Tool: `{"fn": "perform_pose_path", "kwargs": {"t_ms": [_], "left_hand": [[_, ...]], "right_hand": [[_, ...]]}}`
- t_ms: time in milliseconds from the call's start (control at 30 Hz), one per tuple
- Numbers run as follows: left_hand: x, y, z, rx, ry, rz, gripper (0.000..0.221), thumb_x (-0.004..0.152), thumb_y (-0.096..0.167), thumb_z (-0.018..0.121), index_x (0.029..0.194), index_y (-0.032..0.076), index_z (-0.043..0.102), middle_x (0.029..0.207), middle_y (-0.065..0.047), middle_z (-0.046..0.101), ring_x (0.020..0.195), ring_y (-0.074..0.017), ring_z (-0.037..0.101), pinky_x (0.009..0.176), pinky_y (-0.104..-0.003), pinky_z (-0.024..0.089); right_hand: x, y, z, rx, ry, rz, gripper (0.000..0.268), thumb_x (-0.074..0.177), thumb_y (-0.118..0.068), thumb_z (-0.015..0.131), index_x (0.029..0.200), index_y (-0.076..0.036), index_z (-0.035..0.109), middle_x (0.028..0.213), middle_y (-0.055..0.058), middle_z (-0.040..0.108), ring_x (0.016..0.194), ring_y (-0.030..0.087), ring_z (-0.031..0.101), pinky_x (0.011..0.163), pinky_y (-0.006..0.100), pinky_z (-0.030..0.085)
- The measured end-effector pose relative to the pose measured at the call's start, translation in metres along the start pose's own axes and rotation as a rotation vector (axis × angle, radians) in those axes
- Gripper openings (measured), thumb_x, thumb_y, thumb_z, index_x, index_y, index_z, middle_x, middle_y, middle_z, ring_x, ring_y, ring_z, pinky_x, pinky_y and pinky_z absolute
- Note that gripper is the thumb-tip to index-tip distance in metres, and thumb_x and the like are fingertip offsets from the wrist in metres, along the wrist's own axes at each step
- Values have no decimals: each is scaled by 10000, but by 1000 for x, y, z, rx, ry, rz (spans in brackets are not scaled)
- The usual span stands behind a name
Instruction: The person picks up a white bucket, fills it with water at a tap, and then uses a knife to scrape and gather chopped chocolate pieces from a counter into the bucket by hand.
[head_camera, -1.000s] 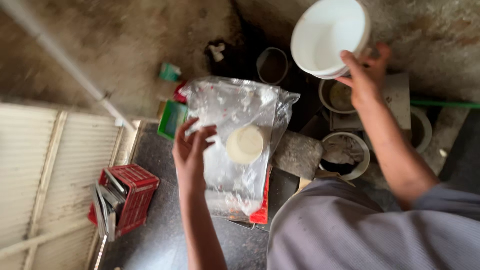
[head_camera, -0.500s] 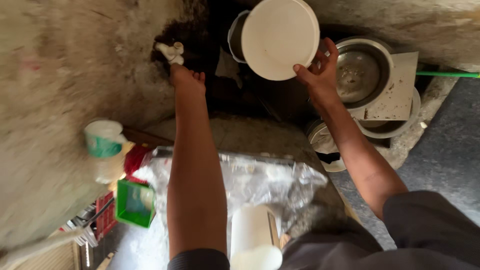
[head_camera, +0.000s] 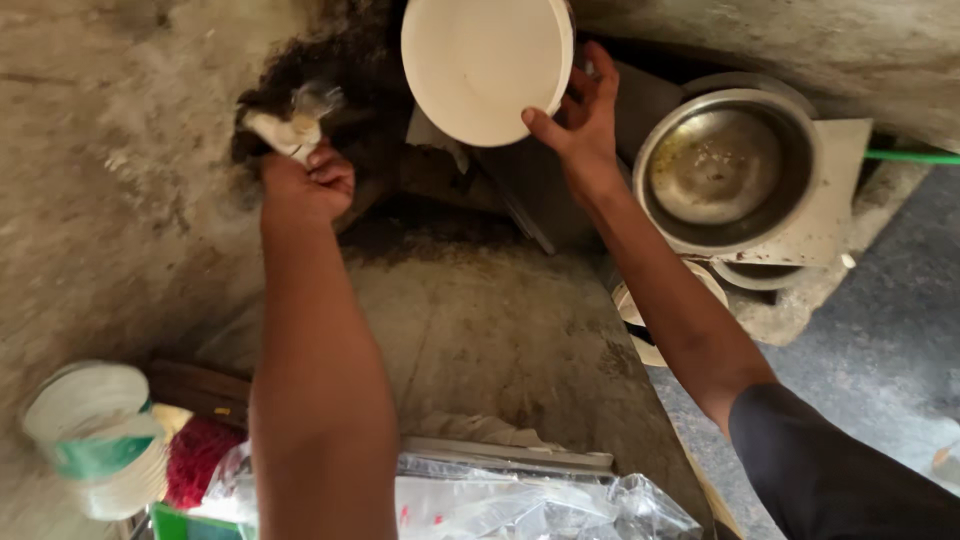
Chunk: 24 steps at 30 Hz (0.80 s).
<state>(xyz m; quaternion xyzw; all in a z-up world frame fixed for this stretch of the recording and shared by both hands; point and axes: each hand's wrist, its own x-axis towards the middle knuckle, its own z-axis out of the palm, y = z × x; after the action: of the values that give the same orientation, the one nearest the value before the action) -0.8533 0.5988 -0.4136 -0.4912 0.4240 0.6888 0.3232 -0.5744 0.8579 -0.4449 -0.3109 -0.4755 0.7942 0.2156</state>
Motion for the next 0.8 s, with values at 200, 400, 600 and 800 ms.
{"fn": "perform_pose_path", "kwargs": {"t_ms": [200, 400, 600, 800], "left_hand": [[-8, 1, -2, 23, -105, -133, 455, 1020, 453, 470, 804, 56, 530, 521, -6, 386, 410, -120, 321, 379, -236, 250], [10, -1, -6, -22, -114, -75, 392, 1008, 402, 455, 817, 71, 545, 542, -2, 405, 423, -110, 339, 384, -228, 258], [37, -32, 6, -182, -7, 279, 354, 980, 366, 392, 876, 107, 610, 640, -37, 504, 496, -139, 418, 426, -269, 334], [15, -55, 32, -207, 356, 503, 372, 990, 423, 493, 965, 82, 640, 829, -54, 633, 677, -167, 571, 565, -299, 505]], "right_hand": [[34, -6, 43, -89, -141, -97, 1113, 919, -244, 900, 1639, -194, 52, 1649, 188, 297, 1566, 370, 374, 1156, 574, 510], [42, -18, 61, -36, -137, -155, 1105, 929, -177, 922, 1662, -186, 95, 1673, 200, 310, 1571, 370, 404, 1272, 561, 475], [37, -22, 54, -119, -81, -209, 1078, 937, -134, 922, 1660, -182, 124, 1645, 208, 349, 1543, 364, 440, 1250, 533, 480], [-20, -28, 46, 84, 212, 172, 1003, 866, -144, 843, 1580, -140, 139, 1536, 203, 416, 1347, 336, 559, 904, 415, 632]]}}
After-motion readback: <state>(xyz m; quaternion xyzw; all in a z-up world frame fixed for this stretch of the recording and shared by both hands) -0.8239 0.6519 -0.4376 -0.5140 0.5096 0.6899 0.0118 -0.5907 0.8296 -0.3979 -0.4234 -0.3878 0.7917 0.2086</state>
